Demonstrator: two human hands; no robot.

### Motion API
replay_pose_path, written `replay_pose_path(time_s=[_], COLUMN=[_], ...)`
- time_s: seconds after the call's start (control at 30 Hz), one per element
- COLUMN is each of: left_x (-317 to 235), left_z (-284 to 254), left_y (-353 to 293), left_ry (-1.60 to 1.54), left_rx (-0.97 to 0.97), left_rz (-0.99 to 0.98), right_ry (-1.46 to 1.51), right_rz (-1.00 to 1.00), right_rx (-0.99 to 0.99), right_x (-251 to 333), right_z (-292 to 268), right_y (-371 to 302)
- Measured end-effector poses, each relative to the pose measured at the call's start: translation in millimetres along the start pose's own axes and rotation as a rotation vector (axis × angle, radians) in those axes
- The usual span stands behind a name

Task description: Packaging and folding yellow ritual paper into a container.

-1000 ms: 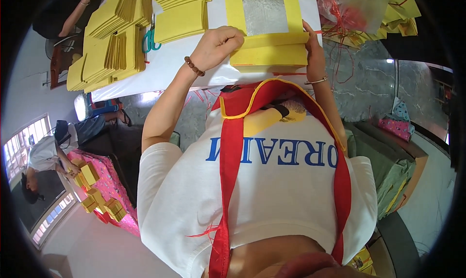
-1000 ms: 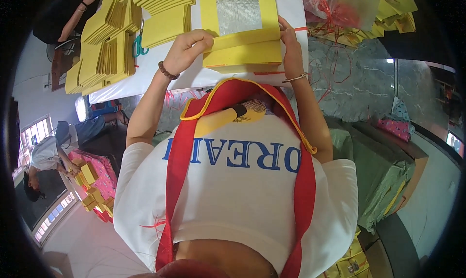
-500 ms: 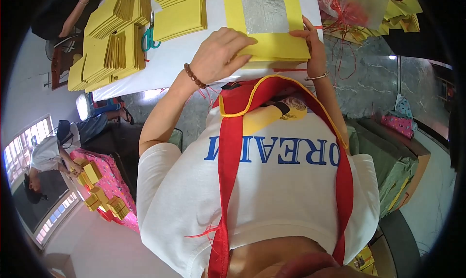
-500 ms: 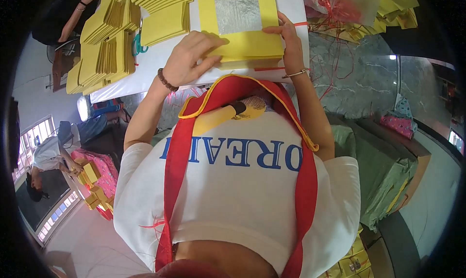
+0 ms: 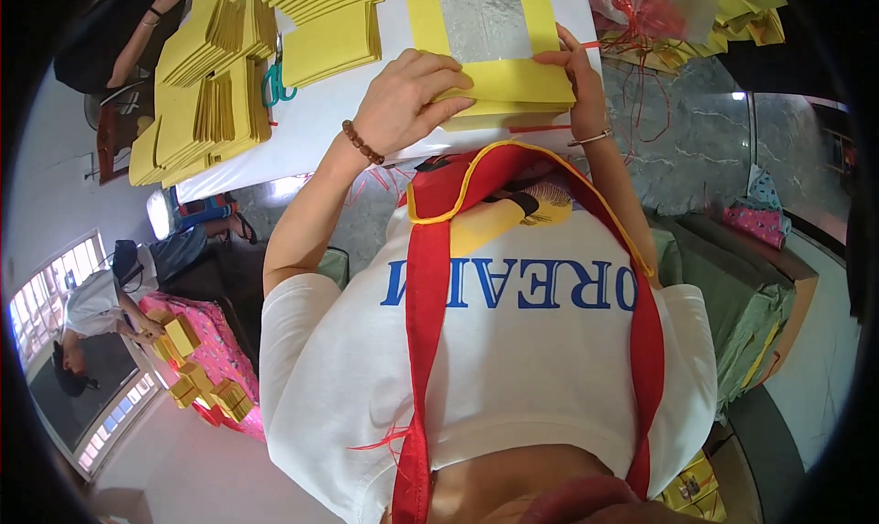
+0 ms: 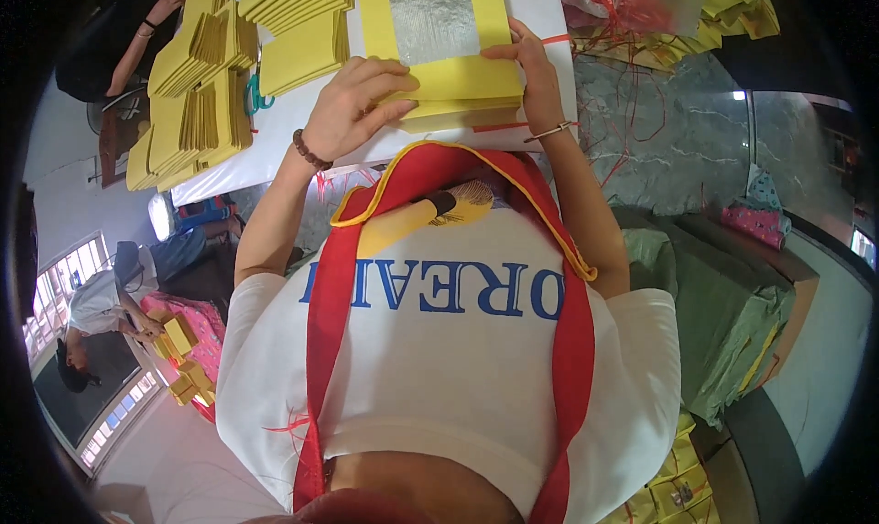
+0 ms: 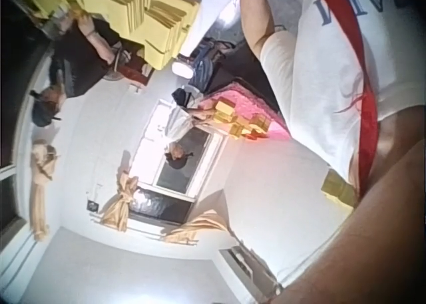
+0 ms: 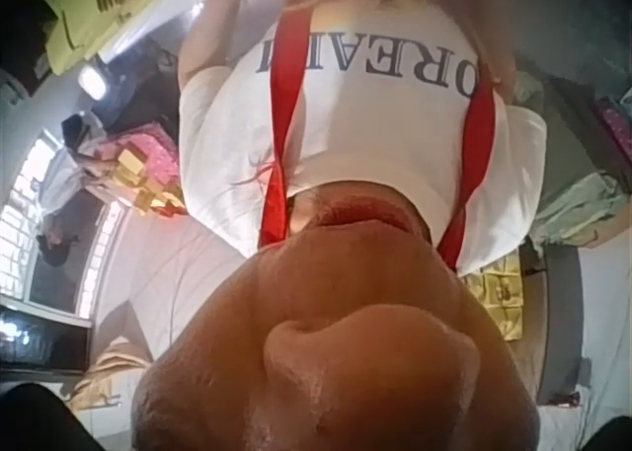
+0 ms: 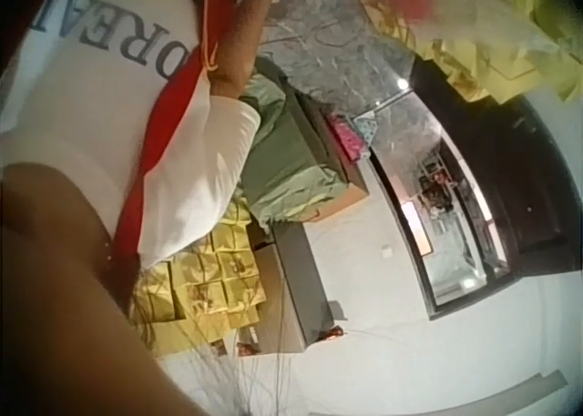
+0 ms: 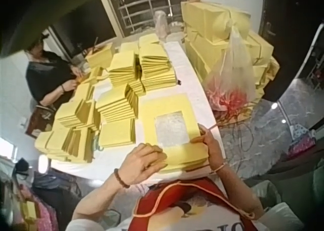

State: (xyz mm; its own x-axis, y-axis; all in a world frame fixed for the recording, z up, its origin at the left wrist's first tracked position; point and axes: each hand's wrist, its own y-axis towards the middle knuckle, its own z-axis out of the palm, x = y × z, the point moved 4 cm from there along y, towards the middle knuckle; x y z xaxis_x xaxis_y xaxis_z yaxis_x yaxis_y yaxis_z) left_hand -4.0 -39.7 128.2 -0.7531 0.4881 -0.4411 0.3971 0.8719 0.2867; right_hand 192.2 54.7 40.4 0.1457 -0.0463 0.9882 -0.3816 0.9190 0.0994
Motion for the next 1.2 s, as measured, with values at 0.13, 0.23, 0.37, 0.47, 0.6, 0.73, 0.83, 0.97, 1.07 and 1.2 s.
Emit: replay_pose_path(time_s=[0.13,0.23,0.37,0.47,0.6,0.73,0.83,0.97,1.07,1.2], left_x=[3.2,7.9,10.0,12.7,15.0,19.2,21.8,23.6,24.3,26.6], left_z=[-0.4,1.3,2.7,4.1,3.9,5.5,5.7,6.5,7.2,8.7], left_y=[1.5,0.6,1.1,1.0,2.2,3.0,1.9,0.8,-0.2,-0.3], left_ry=[-0.097,-0.144,-0.169,-0.191,-0.224,-0.379,-0.474,-0.519,-0.542,-0.531], left_rx=[-0.006,0.014,0.021,0.017,0.022,0.044,0.055,0.034,0.053,0.069], left_rz=[-0.090,-0.151,-0.190,-0.189,-0.206,-0.313,-0.355,-0.348,-0.378,-0.384], right_ry=[-0.030,0.003,-0.081,-0.128,-0.149,-0.100,-0.140,-0.089,-0.079,-0.089], right_rz=[-0.024,0.009,-0.066,-0.077,-0.086,-0.069,-0.044,0.009,0.012,0.001], right_rx=[0.002,0.007,0.008,0.001,0.002,-0.008,-0.018,-0.022,-0.038,-0.027], right_x=[-3.3,-8.5,-3.1,-2.1,-1.5,-1.6,0.0,-1.4,-4.5,-1.2], right_z=[-2.6,-4.2,-3.0,-3.4,-3.5,-3.1,-2.8,-2.1,-3.0,-2.3], right_y=[0.6,1.6,1.9,1.1,1.4,1.4,1.2,0.6,-0.7,-0.9])
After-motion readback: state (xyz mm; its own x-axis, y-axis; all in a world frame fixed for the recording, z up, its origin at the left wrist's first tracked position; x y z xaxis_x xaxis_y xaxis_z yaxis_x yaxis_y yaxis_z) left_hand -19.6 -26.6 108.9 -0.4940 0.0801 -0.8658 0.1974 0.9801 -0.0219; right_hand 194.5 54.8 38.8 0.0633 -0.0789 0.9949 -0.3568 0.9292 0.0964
